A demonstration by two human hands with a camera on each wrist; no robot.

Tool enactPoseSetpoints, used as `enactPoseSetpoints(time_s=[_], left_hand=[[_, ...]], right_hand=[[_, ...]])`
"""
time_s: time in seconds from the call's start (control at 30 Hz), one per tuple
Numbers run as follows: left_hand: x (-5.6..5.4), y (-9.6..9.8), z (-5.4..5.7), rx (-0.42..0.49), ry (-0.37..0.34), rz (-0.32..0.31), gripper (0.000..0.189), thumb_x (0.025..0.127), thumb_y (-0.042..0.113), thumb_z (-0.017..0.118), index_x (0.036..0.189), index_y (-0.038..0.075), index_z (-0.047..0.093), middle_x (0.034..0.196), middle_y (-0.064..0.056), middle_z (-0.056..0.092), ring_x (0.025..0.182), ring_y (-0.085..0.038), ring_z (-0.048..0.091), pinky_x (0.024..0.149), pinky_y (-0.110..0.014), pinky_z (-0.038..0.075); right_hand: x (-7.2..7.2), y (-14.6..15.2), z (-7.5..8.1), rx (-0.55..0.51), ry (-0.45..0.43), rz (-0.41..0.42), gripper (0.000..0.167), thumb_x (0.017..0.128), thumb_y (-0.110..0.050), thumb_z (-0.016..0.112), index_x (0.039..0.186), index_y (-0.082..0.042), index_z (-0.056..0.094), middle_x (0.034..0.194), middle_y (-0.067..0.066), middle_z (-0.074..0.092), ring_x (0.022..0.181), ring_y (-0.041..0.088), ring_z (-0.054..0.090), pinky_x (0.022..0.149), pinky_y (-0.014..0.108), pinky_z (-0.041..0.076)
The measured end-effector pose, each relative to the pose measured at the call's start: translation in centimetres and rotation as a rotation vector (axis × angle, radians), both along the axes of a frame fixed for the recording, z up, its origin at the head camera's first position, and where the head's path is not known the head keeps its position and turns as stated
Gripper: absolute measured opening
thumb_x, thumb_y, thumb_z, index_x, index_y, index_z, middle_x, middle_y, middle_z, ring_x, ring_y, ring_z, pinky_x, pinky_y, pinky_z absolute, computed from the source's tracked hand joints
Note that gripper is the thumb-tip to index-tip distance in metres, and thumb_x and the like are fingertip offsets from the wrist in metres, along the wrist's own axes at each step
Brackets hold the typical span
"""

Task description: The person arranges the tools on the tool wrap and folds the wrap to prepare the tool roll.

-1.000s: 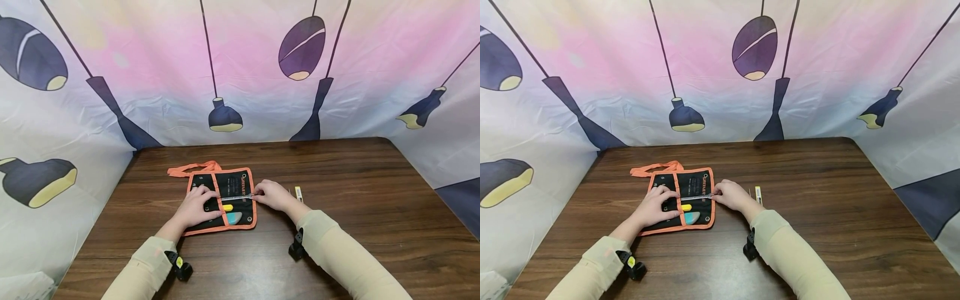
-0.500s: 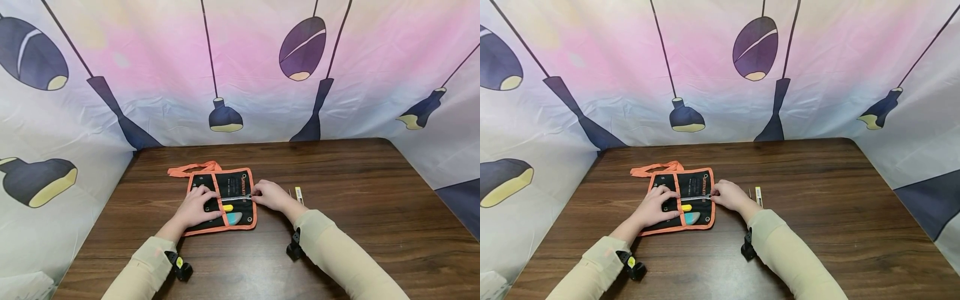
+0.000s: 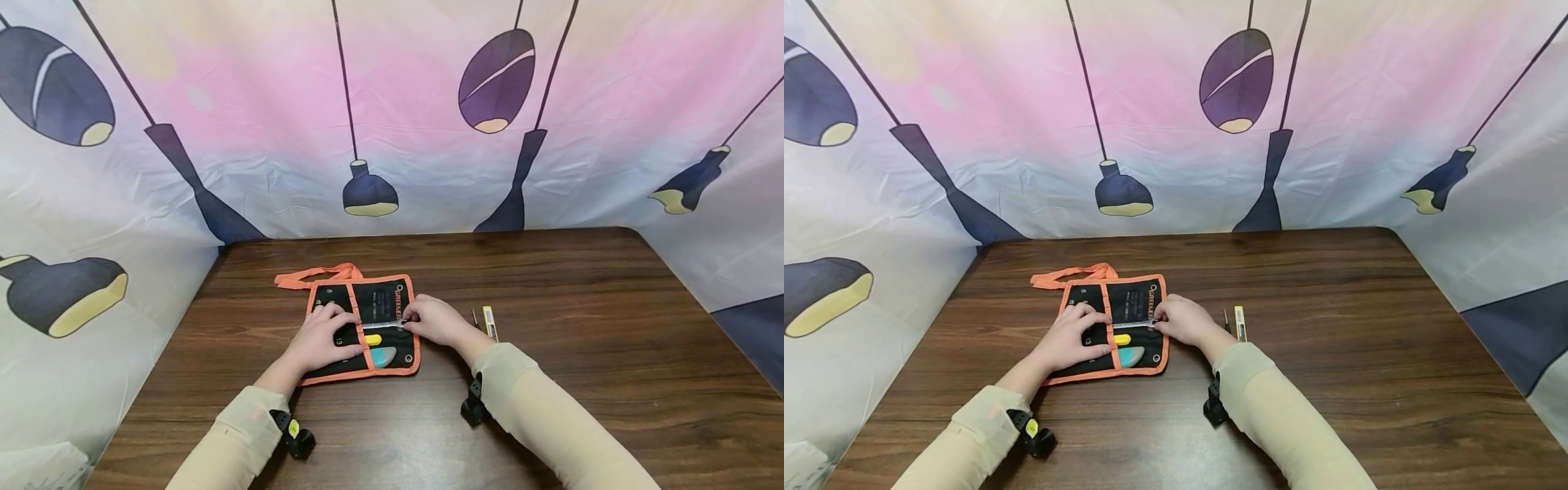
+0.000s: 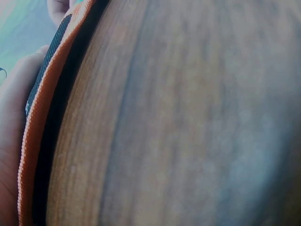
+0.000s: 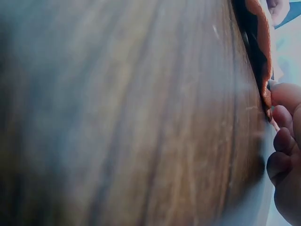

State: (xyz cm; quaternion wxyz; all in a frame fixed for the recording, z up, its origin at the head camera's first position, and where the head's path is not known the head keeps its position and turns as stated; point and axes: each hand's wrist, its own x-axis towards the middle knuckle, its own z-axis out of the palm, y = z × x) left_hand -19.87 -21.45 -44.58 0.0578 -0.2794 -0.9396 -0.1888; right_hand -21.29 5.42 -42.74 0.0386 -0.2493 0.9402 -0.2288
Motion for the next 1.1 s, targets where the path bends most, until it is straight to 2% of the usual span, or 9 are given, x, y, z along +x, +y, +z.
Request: enactPoseSetpoints(time_s=[0.23,0.37,0.67,0.77,0.87,1.1], left_hand=[[0.1,0.1,0.1,0.007,0.02,-0.011,0.049,0.076,0.06,0.066,0.113,0.026,0.066,0.103,0.004,0.049,0.093,-0.017,0.041,0.081,-0.041,0.035],[0.1,0.1,0.0,0.009,0.025,-0.01,0.049,0.076,0.061,0.065,0.112,0.028,0.066,0.102,0.005,0.049,0.095,-0.017,0.041,0.08,-0.041,0.033],[0.1,0.0,-0.1,-0.006,0.024,0.002,0.049,0.076,0.064,0.063,0.11,0.029,0.065,0.104,0.006,0.05,0.099,-0.017,0.042,0.084,-0.042,0.03],[0.1,0.1,0.0,-0.001,0.022,-0.001,0.05,0.076,0.063,0.063,0.111,0.029,0.065,0.105,0.005,0.05,0.099,-0.018,0.042,0.084,-0.043,0.03],[0.0,0.1,0.0,0.001,0.022,-0.002,0.05,0.076,0.063,0.064,0.112,0.029,0.065,0.105,0.005,0.05,0.097,-0.017,0.041,0.083,-0.043,0.031],[0.1,0.1,0.1,-0.004,0.027,-0.002,0.047,0.076,0.062,0.064,0.11,0.029,0.066,0.105,0.005,0.051,0.1,-0.018,0.042,0.085,-0.043,0.03]], right_hand=[[-0.1,-0.8,0.0,0.045,0.039,0.038,0.009,0.087,-0.022,0.067,0.093,-0.015,0.069,0.084,-0.005,0.053,0.074,0.009,0.048,0.067,0.027,0.042],[-0.1,-1.4,-0.1,0.068,0.062,0.07,0.009,0.088,-0.022,0.066,0.093,-0.015,0.07,0.087,-0.004,0.056,0.081,0.011,0.05,0.074,0.029,0.043],[-0.2,-2.5,-0.1,0.028,0.087,0.127,0.011,0.089,-0.02,0.066,0.095,-0.013,0.07,0.09,-0.002,0.059,0.094,0.017,0.055,0.09,0.033,0.041],[-0.3,-2.9,-0.2,0.032,0.096,0.128,0.011,0.088,-0.021,0.066,0.095,-0.013,0.07,0.089,-0.003,0.059,0.09,0.015,0.055,0.089,0.032,0.041],[-0.4,-3.3,-0.2,0.043,0.101,0.118,0.012,0.089,-0.022,0.066,0.096,-0.013,0.069,0.088,-0.004,0.058,0.084,0.012,0.052,0.08,0.031,0.041],[-0.2,-4.0,-0.2,0.031,0.114,0.102,0.011,0.087,-0.02,0.067,0.094,-0.012,0.07,0.087,-0.003,0.058,0.08,0.014,0.05,0.075,0.033,0.04]])
